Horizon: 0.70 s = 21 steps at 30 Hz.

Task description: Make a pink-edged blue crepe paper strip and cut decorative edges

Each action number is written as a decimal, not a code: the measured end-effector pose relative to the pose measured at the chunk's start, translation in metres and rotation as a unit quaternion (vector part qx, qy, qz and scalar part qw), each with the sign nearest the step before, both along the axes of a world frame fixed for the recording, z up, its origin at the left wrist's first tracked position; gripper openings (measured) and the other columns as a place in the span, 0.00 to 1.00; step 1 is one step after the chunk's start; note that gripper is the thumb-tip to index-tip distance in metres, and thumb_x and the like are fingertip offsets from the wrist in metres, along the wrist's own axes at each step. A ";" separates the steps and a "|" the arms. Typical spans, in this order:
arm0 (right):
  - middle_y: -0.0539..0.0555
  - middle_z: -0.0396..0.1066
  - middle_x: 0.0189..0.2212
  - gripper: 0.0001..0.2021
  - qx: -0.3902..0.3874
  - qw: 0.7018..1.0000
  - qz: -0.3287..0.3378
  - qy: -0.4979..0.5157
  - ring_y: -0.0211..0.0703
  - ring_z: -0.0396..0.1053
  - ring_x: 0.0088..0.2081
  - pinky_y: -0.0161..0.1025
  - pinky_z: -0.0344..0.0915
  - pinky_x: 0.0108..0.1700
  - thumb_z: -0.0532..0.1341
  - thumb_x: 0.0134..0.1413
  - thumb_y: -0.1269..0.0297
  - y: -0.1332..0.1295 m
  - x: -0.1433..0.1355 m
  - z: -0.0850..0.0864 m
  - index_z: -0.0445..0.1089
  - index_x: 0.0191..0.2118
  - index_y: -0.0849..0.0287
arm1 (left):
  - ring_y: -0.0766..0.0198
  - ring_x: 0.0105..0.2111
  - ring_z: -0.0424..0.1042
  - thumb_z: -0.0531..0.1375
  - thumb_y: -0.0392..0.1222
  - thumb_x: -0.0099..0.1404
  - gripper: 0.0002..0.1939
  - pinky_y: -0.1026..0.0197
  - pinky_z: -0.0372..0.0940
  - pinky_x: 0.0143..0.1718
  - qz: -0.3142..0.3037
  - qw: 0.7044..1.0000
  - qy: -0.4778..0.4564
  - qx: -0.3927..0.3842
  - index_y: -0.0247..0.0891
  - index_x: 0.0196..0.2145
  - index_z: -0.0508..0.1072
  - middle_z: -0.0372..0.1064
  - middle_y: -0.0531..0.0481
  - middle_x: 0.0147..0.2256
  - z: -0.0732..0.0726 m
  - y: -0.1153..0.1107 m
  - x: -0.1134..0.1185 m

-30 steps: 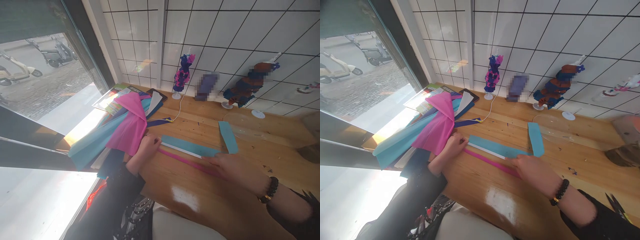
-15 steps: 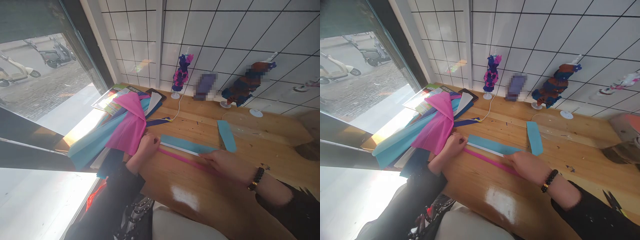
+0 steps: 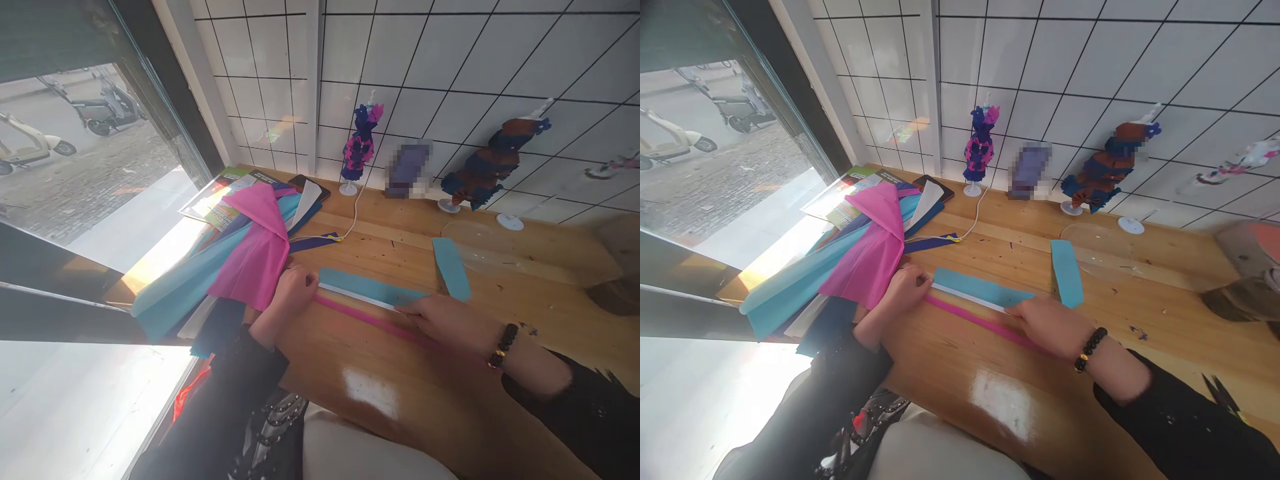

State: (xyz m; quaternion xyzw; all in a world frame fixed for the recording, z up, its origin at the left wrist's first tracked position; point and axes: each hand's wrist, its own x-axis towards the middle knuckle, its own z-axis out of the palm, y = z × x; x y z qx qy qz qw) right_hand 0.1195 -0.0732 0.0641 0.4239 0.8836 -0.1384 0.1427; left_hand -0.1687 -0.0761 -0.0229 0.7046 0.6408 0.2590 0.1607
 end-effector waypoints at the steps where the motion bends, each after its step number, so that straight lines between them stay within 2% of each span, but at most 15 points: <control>1: 0.52 0.75 0.28 0.17 -0.016 1.000 0.000 -0.002 0.39 0.71 0.28 0.31 0.60 0.26 0.49 0.55 0.69 0.001 0.000 0.000 0.74 0.39 0.51 | 0.65 0.27 0.64 0.54 0.38 0.55 0.07 0.62 0.56 0.32 -0.001 1.000 0.001 0.001 0.36 0.22 0.68 0.67 0.49 0.24 0.000 0.000 0.000; 12: 0.55 0.74 0.39 0.21 -0.072 0.995 -0.049 -0.044 0.49 0.71 0.39 0.40 0.64 0.35 0.48 0.52 0.71 0.008 -0.007 -0.001 0.71 0.46 0.50 | 0.65 0.28 0.64 0.54 0.37 0.55 0.07 0.62 0.57 0.31 -0.005 1.000 0.015 0.013 0.37 0.21 0.66 0.67 0.50 0.24 -0.003 0.000 0.000; 16: 0.54 0.74 0.41 0.22 -0.079 0.993 -0.060 -0.062 0.50 0.71 0.39 0.41 0.65 0.35 0.47 0.52 0.71 0.008 -0.010 0.002 0.70 0.47 0.48 | 0.65 0.27 0.63 0.54 0.37 0.55 0.07 0.62 0.57 0.31 0.002 1.000 0.018 0.016 0.37 0.21 0.66 0.66 0.50 0.24 -0.003 0.000 0.000; 21: 0.54 0.75 0.38 0.20 -0.082 0.994 -0.056 -0.049 0.47 0.72 0.38 0.38 0.65 0.35 0.48 0.52 0.72 0.007 -0.012 0.006 0.73 0.42 0.50 | 0.65 0.27 0.63 0.54 0.36 0.55 0.07 0.62 0.57 0.31 -0.005 1.000 0.014 0.019 0.37 0.20 0.65 0.66 0.50 0.23 -0.001 0.000 0.000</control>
